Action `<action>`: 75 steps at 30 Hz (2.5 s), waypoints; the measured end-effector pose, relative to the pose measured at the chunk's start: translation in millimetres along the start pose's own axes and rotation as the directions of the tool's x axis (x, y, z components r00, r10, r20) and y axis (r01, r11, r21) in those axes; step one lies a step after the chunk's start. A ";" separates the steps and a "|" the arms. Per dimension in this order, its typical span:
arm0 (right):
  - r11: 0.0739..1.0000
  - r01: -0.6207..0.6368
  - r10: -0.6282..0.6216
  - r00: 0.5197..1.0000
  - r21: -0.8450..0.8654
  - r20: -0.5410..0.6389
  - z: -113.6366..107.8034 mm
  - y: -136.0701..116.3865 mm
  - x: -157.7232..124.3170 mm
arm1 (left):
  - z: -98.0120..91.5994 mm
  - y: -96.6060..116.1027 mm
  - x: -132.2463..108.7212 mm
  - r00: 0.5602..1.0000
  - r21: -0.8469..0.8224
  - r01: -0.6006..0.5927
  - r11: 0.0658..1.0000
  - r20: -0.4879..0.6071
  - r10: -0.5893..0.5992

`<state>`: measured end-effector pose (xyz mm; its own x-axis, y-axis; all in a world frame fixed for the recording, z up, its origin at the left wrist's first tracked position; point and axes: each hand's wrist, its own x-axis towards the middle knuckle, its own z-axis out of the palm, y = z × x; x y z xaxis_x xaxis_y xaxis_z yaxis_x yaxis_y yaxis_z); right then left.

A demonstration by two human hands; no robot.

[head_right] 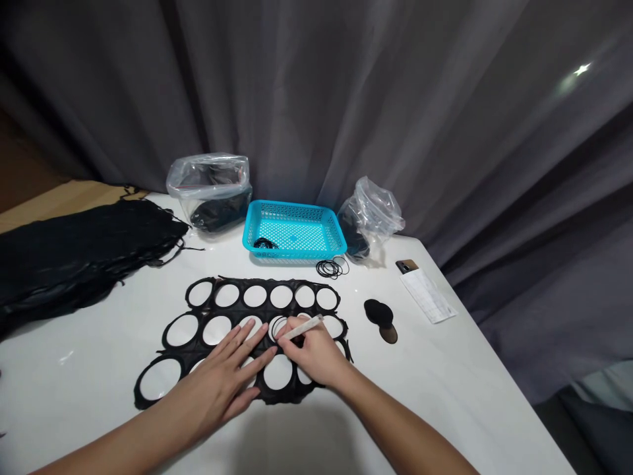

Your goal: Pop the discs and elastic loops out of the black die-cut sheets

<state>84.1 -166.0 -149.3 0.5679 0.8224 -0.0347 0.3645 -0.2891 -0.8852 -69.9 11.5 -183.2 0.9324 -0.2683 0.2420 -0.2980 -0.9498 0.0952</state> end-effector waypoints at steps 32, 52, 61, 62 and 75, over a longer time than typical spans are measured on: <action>0.995 -0.080 0.054 0.922 -0.053 -0.382 -62.0 -10.7 -17.0 | -23.9 4.7 -11.0 0.995 -0.061 -0.094 0.994 0.017 0.096; 0.998 -0.033 0.030 0.998 -0.046 -0.058 25.9 -15.4 -64.5 | -16.6 26.5 -37.7 0.993 -0.109 -0.083 0.991 0.078 0.091; 0.677 0.483 -0.482 0.861 -0.555 0.162 36.1 -9.0 -79.3 | -19.8 26.0 -37.5 0.997 -0.149 -0.046 0.988 0.050 0.054; 0.644 0.488 -0.495 0.853 -0.590 0.166 32.8 -9.1 -76.9 | -19.6 25.8 -37.7 0.997 -0.156 -0.047 0.987 0.045 0.055; 0.969 -0.009 -0.076 0.939 -0.247 -0.334 -42.9 -17.5 -2.0 | -35.4 22.4 -50.2 0.992 -0.156 -0.071 0.985 0.088 0.086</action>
<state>108.3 -183.7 -113.9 0.7524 0.6309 0.1896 0.5299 -0.4087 -0.7431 -130.6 9.4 -159.0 0.9179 -0.3617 0.1635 -0.3918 -0.8916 0.2270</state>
